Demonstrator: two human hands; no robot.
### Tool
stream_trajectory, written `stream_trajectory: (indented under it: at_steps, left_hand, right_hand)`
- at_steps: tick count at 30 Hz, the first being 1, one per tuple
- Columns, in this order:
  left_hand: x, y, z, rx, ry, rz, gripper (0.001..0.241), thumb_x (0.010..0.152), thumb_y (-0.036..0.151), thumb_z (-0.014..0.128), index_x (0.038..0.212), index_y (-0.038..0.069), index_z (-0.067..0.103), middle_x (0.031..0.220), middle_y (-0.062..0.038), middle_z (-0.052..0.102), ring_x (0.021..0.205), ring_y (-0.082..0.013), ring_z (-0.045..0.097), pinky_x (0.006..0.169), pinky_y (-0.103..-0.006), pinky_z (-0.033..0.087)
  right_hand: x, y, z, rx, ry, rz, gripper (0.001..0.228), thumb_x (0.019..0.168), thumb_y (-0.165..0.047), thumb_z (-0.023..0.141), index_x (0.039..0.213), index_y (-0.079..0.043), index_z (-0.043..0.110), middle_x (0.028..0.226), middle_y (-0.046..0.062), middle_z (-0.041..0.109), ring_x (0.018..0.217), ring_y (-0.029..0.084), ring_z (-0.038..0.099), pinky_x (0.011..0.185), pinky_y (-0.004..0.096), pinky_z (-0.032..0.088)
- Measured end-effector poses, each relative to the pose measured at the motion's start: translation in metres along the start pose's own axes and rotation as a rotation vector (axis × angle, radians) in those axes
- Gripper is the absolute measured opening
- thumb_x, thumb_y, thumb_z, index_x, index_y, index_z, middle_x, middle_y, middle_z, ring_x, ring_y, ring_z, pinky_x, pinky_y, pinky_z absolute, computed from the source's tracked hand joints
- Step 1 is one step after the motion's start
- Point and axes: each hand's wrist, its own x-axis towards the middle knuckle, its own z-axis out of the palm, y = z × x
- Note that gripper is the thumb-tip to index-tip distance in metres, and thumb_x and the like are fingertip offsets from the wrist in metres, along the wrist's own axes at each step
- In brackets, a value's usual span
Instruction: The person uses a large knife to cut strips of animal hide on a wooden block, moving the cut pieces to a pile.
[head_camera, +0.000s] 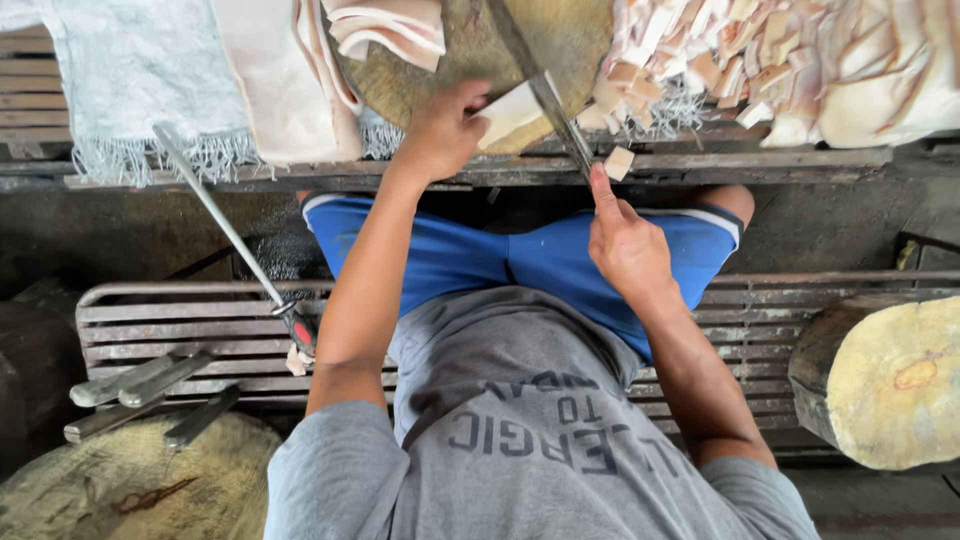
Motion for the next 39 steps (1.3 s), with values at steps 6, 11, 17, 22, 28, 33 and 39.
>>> stream_trajectory:
  at_steps: [6,11,17,22,28,33,39]
  left_hand:
    - [-0.007,-0.005,0.000,0.047,0.106,-0.014,0.030,0.088,0.010,0.076,0.116,0.002,0.069,0.102,-0.014,0.075,0.093,-0.0279,0.074,0.083,-0.0373,0.058]
    - [-0.003,-0.004,0.011,-0.209,0.082,-0.063,0.027,0.090,0.007,0.073,0.116,0.001,0.068,0.101,-0.011,0.075,0.088,-0.0191,0.076,0.076,-0.0321,0.064]
    - [-0.002,-0.007,0.016,-0.293,0.090,-0.113,0.027,0.090,0.006,0.073,0.116,0.000,0.068,0.099,-0.011,0.074,0.084,-0.0179,0.074,0.070,-0.0308,0.063]
    - [0.005,-0.006,0.026,-0.180,0.186,0.020,0.023,0.088,0.005,0.076,0.110,0.000,0.070,0.100,-0.012,0.077,0.090,-0.0194,0.076,0.081,-0.0319,0.061]
    - [0.005,0.002,0.028,-0.168,0.211,0.038,0.022,0.087,0.004,0.076,0.107,-0.001,0.068,0.101,-0.013,0.077,0.093,-0.0225,0.077,0.083,-0.0330,0.061]
    - [-0.007,0.012,0.022,-0.001,0.249,0.057,0.022,0.083,0.002,0.076,0.103,-0.001,0.068,0.098,-0.017,0.071,0.085,-0.0276,0.074,0.076,-0.0356,0.059]
    - [-0.004,0.012,0.022,-0.003,0.260,0.069,0.020,0.083,0.001,0.076,0.100,-0.001,0.067,0.094,-0.018,0.072,0.083,-0.0282,0.074,0.076,-0.0369,0.060]
  right_hand:
    - [-0.014,-0.003,-0.032,0.237,0.216,0.073,0.064,0.103,-0.002,0.063,0.162,-0.014,0.042,0.090,0.022,0.070,0.074,0.034,0.071,0.069,0.043,0.059]
    - [-0.025,-0.007,-0.034,0.428,0.474,-0.045,0.065,0.110,0.003,0.053,0.167,-0.017,0.028,0.078,0.013,0.067,0.064,0.022,0.065,0.062,0.034,0.057]
    - [-0.006,-0.005,0.003,-0.066,0.001,-0.060,0.073,0.091,-0.005,0.066,0.158,-0.012,0.041,0.081,0.018,0.069,0.061,0.040,0.065,0.058,0.051,0.054]
    - [-0.014,0.002,-0.026,0.126,0.187,-0.070,0.068,0.100,-0.002,0.063,0.163,-0.013,0.040,0.101,0.026,0.071,0.083,0.042,0.070,0.073,0.047,0.059]
    - [-0.026,-0.006,-0.040,0.486,0.513,-0.032,0.059,0.109,0.001,0.051,0.163,-0.008,0.030,0.092,0.017,0.072,0.070,0.032,0.071,0.061,0.039,0.060]
    - [-0.010,-0.014,0.000,0.046,0.103,-0.081,0.068,0.095,-0.002,0.065,0.158,-0.008,0.040,0.099,0.027,0.071,0.069,0.046,0.067,0.061,0.052,0.054]
    - [-0.020,-0.003,-0.025,0.240,0.140,0.073,0.065,0.102,-0.001,0.063,0.161,-0.014,0.042,0.082,0.019,0.067,0.064,0.033,0.066,0.063,0.043,0.057]
